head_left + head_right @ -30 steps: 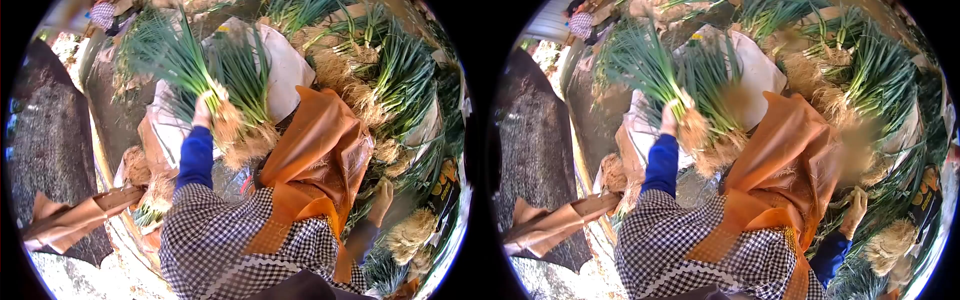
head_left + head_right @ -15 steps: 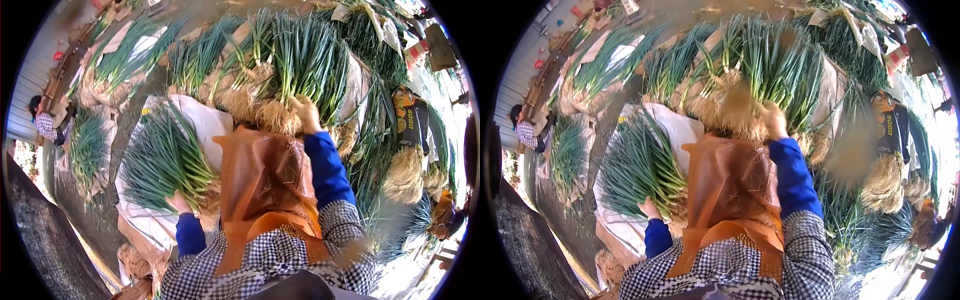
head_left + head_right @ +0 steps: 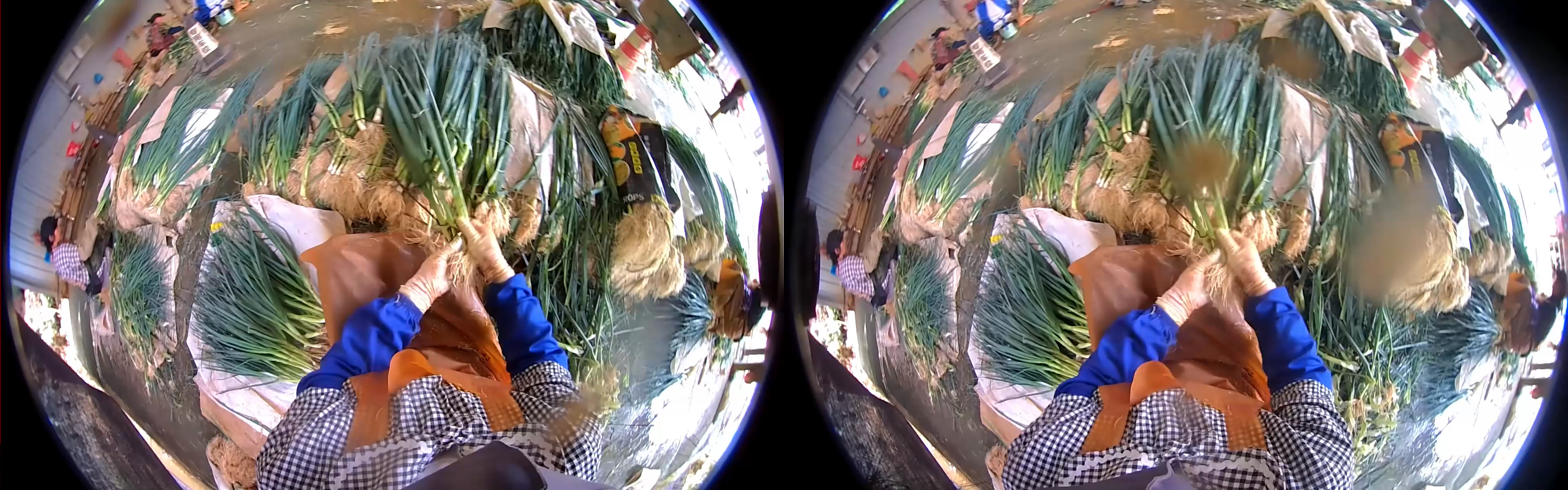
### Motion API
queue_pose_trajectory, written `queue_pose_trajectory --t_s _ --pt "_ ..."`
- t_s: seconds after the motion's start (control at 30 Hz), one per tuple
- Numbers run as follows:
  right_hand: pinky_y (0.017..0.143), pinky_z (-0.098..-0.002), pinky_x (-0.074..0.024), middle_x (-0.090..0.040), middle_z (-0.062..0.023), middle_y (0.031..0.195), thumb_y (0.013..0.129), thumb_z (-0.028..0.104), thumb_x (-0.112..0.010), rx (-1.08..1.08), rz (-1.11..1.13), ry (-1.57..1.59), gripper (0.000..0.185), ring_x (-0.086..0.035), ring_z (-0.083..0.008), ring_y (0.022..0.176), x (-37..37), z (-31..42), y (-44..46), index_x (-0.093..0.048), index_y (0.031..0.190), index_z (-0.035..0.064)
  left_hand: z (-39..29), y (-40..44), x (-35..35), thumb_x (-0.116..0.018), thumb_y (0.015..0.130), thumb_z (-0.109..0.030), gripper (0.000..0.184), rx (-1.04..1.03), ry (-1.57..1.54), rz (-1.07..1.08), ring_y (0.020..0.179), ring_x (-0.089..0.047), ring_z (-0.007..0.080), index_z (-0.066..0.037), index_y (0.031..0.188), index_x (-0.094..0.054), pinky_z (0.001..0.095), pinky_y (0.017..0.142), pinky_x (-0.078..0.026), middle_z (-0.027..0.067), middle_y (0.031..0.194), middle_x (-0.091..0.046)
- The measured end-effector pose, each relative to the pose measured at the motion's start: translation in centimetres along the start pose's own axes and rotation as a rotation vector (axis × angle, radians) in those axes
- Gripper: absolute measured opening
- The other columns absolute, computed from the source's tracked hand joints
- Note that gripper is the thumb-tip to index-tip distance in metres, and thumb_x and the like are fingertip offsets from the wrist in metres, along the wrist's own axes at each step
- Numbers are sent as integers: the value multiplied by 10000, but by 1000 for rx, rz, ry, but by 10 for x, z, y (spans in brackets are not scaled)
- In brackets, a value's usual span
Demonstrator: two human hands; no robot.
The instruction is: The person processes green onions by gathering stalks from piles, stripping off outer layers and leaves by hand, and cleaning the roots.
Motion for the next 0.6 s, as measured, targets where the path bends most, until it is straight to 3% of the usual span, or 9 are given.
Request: queue_pose_trajectory --t_s 0.03,0.1,0.3,0.37,0.43,0.47,0.53,0.57,0.6 --pt "628 -357 -467 -632 -150 738 867 308 -576 114 -80 -390 305 -603 -294 672 6 -2 -10 -642 788 21 16 4 0 -529 897 -112 238 77 -27 -58 917 -592 198 -23 1116 -554 321 807 -504 83 1056 -613" --pt "625 -429 -459 -602 -204 707 856 351 -563 205 -201 -632 383 -593 -371 698 24 -4 -26 -605 695 6 30 16 23 -518 890 -72 217 -19 57 -31 893 -597 204 -13 1095 -558 320 789 -511 81 1028 -616" --pt "552 -355 -483 -617 -110 653 870 357 -537 -334 -376 176 368 -596 -195 577 76 -21 -64 -651 805 13 23 -1 14 -511 858 20 209 -183 210 -120 851 -604 191 -7 1056 -569 297 789 -517 80 933 -612" --pt "663 -374 -533 -641 -91 878 891 365 -522 -537 -323 -18 358 -634 -234 727 128 -38 -103 -643 985 41 22 -4 17 -518 868 -5 199 -122 115 -71 868 -603 193 -8 1060 -571 288 791 -516 80 935 -613" --pt "703 -399 -516 -637 -194 979 852 455 -517 -508 247 -1163 480 -647 -282 776 175 -146 -121 -647 990 14 18 -7 19 -533 881 -46 192 -144 147 -78 877 -604 186 -23 1066 -574 277 787 -519 79 935 -615" --pt "781 -394 -495 -633 -171 1035 873 465 -485 -428 561 -1279 487 -643 -276 851 169 -130 -145 -641 1017 26 19 -16 5 -531 884 -48 196 -86 136 -144 879 -605 184 -25 1074 -574 278 784 -522 78 940 -617" --pt "863 -394 -448 -657 -134 988 906 485 -429 -542 829 -1261 501 -639 -262 869 134 -105 -147 -642 1053 57 23 -28 -3 -529 888 -51 200 -8 137 -219 881 -606 182 -26 1081 -574 280 782 -525 77 945 -619" --pt "870 -382 -459 -644 -180 992 879 503 -432 -585 687 -1060 540 -604 -331 960 112 -92 -115 -651 1018 29 28 -24 5 -514 902 -80 261 33 135 -189 1016 -547 202 -14 1154 -537 296 889 -468 118 1080 -569" --pt "826 -381 -474 -653 -161 986 896 473 -447 -300 385 -798 503 -623 -307 919 92 -5 -95 -643 1048 36 35 -22 8 -500 916 -109 329 70 130 -155 1152 -489 221 -2 1227 -499 313 996 -411 159 1214 -519"
Point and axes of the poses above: each hand's wrist, its own y-axis towards the middle knuckle, its own x-axis out of the back of the hand, z = x × y, the point moved 5 cm from there along y, towards the middle knuckle
